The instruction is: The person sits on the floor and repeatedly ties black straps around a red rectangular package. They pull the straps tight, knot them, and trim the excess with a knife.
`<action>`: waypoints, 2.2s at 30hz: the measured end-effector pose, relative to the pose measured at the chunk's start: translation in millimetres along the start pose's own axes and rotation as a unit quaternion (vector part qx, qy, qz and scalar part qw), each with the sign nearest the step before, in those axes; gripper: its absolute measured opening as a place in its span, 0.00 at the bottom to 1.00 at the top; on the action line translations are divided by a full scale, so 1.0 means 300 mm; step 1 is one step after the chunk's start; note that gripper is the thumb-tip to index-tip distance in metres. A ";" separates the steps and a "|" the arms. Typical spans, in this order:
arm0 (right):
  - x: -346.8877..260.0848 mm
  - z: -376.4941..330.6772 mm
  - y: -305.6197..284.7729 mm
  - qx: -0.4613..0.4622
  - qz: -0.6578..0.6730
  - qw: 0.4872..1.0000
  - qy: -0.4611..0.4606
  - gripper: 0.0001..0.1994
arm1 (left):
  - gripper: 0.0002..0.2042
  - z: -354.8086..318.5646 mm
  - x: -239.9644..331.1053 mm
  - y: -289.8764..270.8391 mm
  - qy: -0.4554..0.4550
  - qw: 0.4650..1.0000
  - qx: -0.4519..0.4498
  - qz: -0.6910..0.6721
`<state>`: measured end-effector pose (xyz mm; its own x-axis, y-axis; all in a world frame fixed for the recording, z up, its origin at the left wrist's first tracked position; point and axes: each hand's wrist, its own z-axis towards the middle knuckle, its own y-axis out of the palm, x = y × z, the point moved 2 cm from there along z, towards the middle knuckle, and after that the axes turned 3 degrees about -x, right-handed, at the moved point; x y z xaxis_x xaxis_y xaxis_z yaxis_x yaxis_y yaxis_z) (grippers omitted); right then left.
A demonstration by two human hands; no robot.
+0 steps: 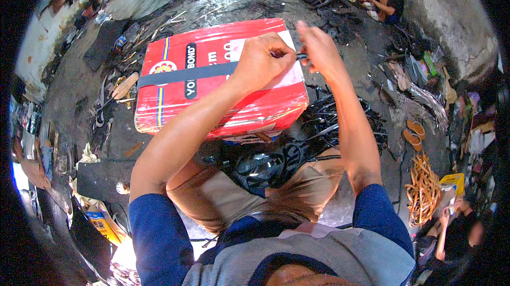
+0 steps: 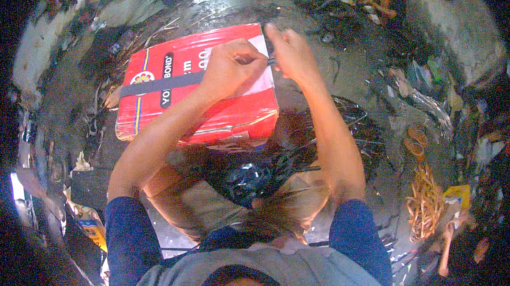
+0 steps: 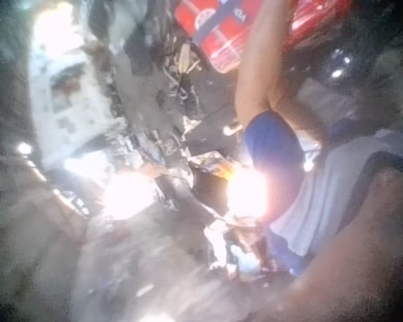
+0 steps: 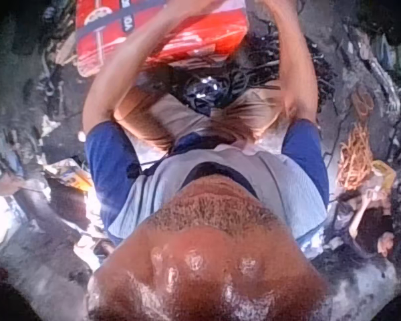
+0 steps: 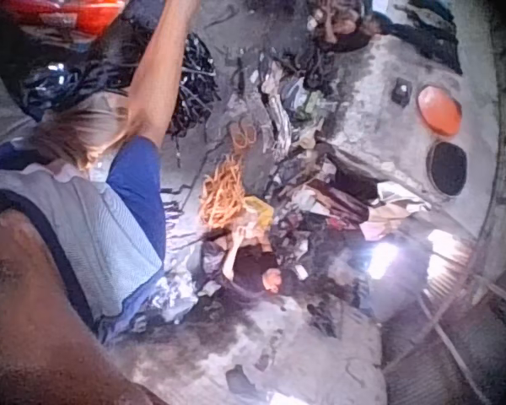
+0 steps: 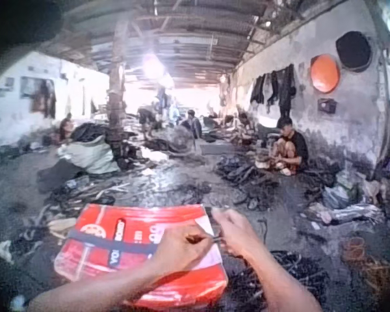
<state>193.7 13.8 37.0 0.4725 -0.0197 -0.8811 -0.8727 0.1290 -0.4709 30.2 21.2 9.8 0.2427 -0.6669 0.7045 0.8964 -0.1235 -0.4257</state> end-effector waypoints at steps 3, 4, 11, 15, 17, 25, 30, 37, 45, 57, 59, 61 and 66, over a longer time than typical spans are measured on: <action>0.051 0.102 0.060 0.114 -0.295 0.925 -0.211 0.22 | 0.05 0.016 -0.016 -0.004 0.008 1.000 -0.006 0.004; 0.076 0.104 0.064 0.104 -0.228 0.950 -0.188 0.20 | 0.05 0.011 -0.020 -0.007 0.000 1.000 -0.013 -0.002; 0.542 0.098 0.204 0.090 0.039 0.994 -0.053 0.15 | 0.04 0.008 -0.026 -0.013 -0.039 0.997 -0.045 -0.041; 0.831 0.070 0.314 0.090 0.044 0.995 -0.008 0.15 | 0.04 0.008 -0.014 -0.013 -0.065 0.996 -0.047 -0.027; 0.958 0.091 0.342 0.093 0.048 0.994 0.006 0.16 | 0.04 0.023 -0.016 -0.002 -0.060 0.997 -0.047 -0.031; 1.129 0.051 0.412 0.126 0.003 0.992 0.024 0.15 | 0.03 0.016 -0.013 -0.010 -0.066 0.997 -0.041 -0.026; 1.353 0.005 0.457 0.120 -0.056 0.987 0.092 0.15 | 0.02 0.021 -0.014 -0.006 -0.065 0.997 -0.035 -0.027; 1.507 -0.092 0.469 0.106 -0.143 0.971 0.161 0.13 | 0.02 0.019 -0.024 -0.009 -0.062 0.997 -0.037 -0.019; 1.430 -0.117 0.416 0.029 -0.199 0.960 0.195 0.15 | 0.06 0.026 -0.020 -0.020 -0.001 0.998 -0.059 0.023; 1.445 -0.202 0.405 0.044 -0.364 0.912 0.183 0.16 | 0.15 0.005 -0.006 -0.032 0.260 0.945 -0.115 0.165; 1.447 -0.191 0.435 0.031 -0.378 0.907 0.185 0.15 | 0.15 -0.008 -0.006 -0.035 0.194 0.964 -0.103 0.147; 1.432 -0.221 0.436 -0.011 -0.410 0.899 0.151 0.15 | 0.17 -0.015 0.002 -0.026 0.104 0.985 -0.087 0.107; 1.433 -0.179 0.319 0.032 -0.271 0.944 0.184 0.15 | 0.14 -0.266 0.231 0.140 0.207 0.953 -0.074 0.209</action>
<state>306.7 -35.7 -389.3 0.7630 -0.4410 -0.4726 -0.5000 0.0607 -0.8639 55.0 -89.0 -4.5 0.3721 -0.9096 0.1849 0.6847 0.1344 -0.7163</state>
